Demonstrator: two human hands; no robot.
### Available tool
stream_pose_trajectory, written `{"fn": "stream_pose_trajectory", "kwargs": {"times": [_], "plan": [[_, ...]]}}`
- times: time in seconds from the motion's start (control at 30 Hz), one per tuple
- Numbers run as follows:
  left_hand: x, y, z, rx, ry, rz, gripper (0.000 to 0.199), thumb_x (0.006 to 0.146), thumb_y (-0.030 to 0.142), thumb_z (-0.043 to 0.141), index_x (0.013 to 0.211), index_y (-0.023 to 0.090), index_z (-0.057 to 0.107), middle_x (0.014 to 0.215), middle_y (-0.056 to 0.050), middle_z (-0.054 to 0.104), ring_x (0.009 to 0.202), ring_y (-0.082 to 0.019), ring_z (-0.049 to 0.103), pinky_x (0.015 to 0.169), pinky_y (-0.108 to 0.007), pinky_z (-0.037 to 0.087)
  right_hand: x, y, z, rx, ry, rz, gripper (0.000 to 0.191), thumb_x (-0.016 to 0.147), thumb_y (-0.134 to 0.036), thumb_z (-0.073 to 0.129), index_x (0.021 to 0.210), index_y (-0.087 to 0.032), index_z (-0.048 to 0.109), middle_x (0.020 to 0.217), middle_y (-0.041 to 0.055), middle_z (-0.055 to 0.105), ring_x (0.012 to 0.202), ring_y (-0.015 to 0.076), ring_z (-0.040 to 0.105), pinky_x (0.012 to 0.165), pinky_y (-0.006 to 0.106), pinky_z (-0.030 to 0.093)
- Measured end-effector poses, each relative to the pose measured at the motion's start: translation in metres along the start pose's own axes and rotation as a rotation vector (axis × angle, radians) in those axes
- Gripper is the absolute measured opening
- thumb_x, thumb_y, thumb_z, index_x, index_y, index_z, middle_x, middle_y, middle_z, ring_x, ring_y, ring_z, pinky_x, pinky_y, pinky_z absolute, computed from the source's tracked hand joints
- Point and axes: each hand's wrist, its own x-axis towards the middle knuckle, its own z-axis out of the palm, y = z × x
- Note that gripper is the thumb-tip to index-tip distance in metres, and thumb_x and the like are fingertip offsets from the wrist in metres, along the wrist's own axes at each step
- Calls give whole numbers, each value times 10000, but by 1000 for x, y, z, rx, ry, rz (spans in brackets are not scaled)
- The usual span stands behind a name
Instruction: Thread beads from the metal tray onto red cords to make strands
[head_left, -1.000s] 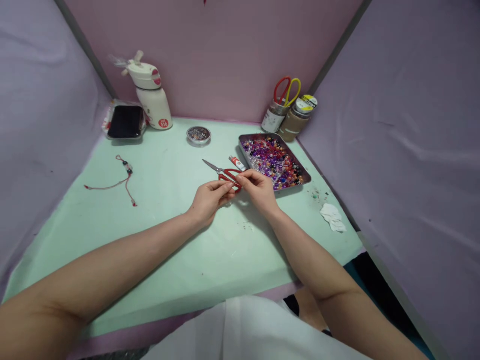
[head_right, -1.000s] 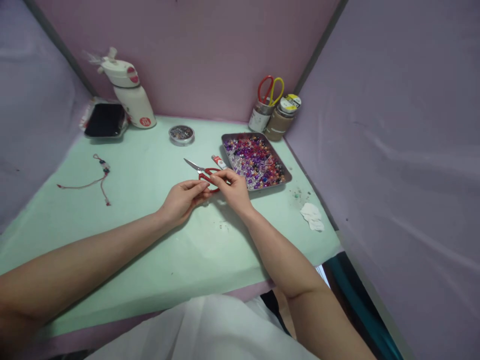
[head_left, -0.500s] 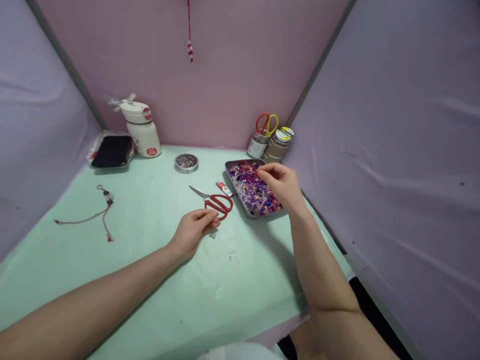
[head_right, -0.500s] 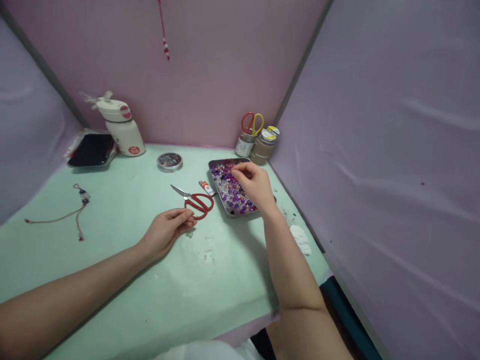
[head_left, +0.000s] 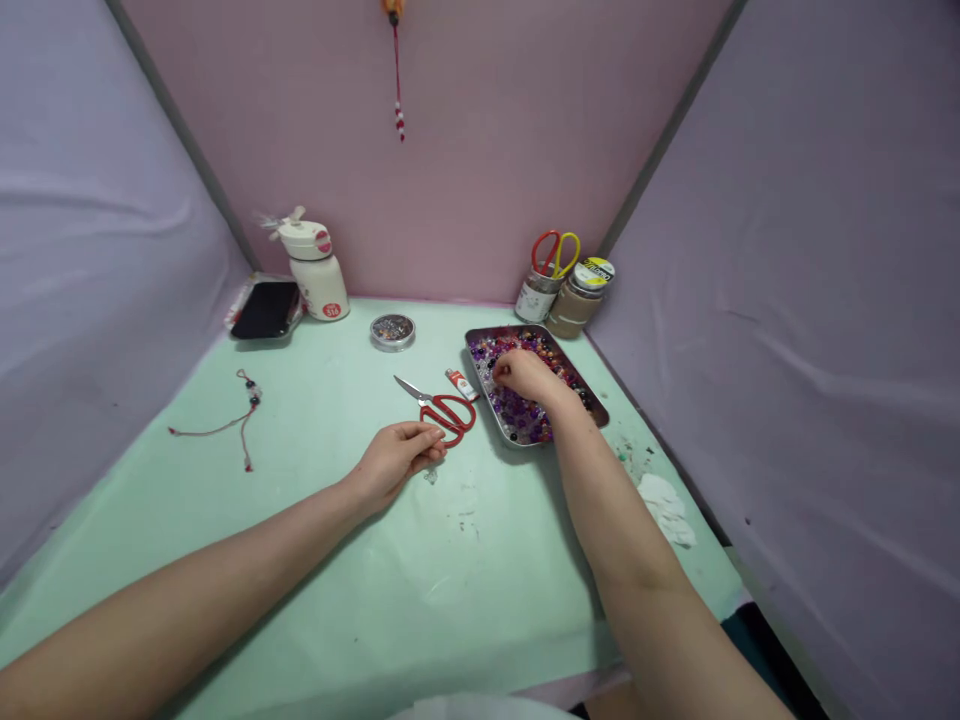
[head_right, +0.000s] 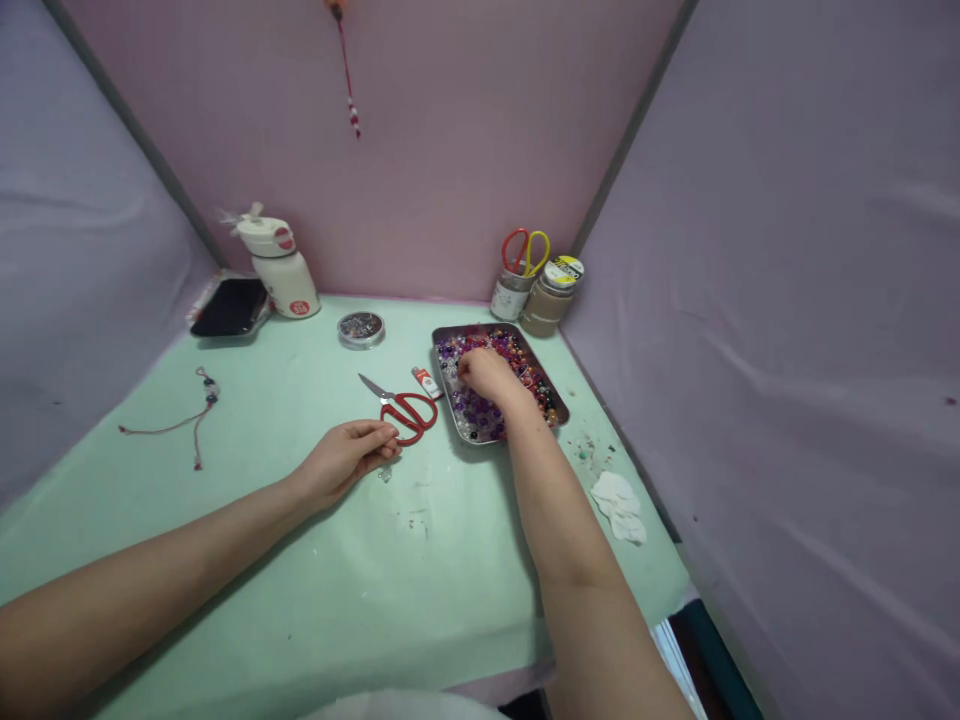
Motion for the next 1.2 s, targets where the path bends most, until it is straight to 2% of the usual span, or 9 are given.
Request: {"fn": "stream_pose_trajectory", "kwargs": {"times": [0.17,0.4,0.63,0.83,1.0,1.03,1.1,1.13,1.2], "plan": [[4,0,0,31,-20,-20,194,696,287,747,721,110,672,632,-32,606,639,-105,578,796,-266,517,-1,2,1,-27,-28,-1,206,781,-144,565,894,-207,725,976,68,720,888,192,631,764,258,394],[5,-2,1,-17,33,-2,175,713,255,742,707,115,639,623,-18,582,684,-108,622,823,-243,525,-4,1,1,50,-32,-42,215,760,-101,558,839,-215,722,945,57,723,920,194,621,849,294,367],[6,-3,2,-43,94,10,114,726,187,726,736,105,647,613,-18,587,623,-84,602,825,-239,539,-2,2,4,64,-69,-61,172,740,-130,588,799,-212,727,933,63,726,899,204,626,829,300,370],[5,-3,3,-39,90,18,135,714,211,738,740,112,649,609,-15,580,648,-95,612,805,-233,537,-5,-3,3,50,-77,-56,161,733,-130,583,782,-189,725,944,99,721,900,218,629,819,296,381],[-2,-4,6,-69,101,63,160,694,234,753,729,110,657,630,-19,593,623,-80,583,822,-248,530,-12,-10,-12,54,11,-66,198,746,-116,522,814,-172,698,922,96,710,871,205,613,784,288,389],[-5,-3,6,-79,97,72,166,690,238,757,725,108,659,643,-21,600,608,-72,570,823,-248,529,-13,-13,-16,88,58,-92,210,755,-124,500,834,-173,689,927,87,704,857,189,606,768,276,392],[-11,0,7,-92,86,84,170,684,239,761,729,107,663,653,-16,600,595,-64,556,817,-244,528,-17,-24,-23,326,203,-209,204,737,-131,492,837,-166,667,847,56,688,776,154,587,711,250,404],[-14,2,7,-97,87,96,168,683,238,762,729,108,664,653,-12,596,597,-64,556,816,-241,527,-19,-31,-25,474,230,-264,195,728,-140,494,831,-166,656,794,33,672,731,138,573,679,241,409],[-21,8,8,-101,87,124,165,694,243,755,736,110,668,656,-9,595,613,-66,563,828,-240,522,-22,-48,-25,782,197,-350,164,725,-173,521,838,-169,639,728,-2,641,662,117,551,625,232,417]]}}
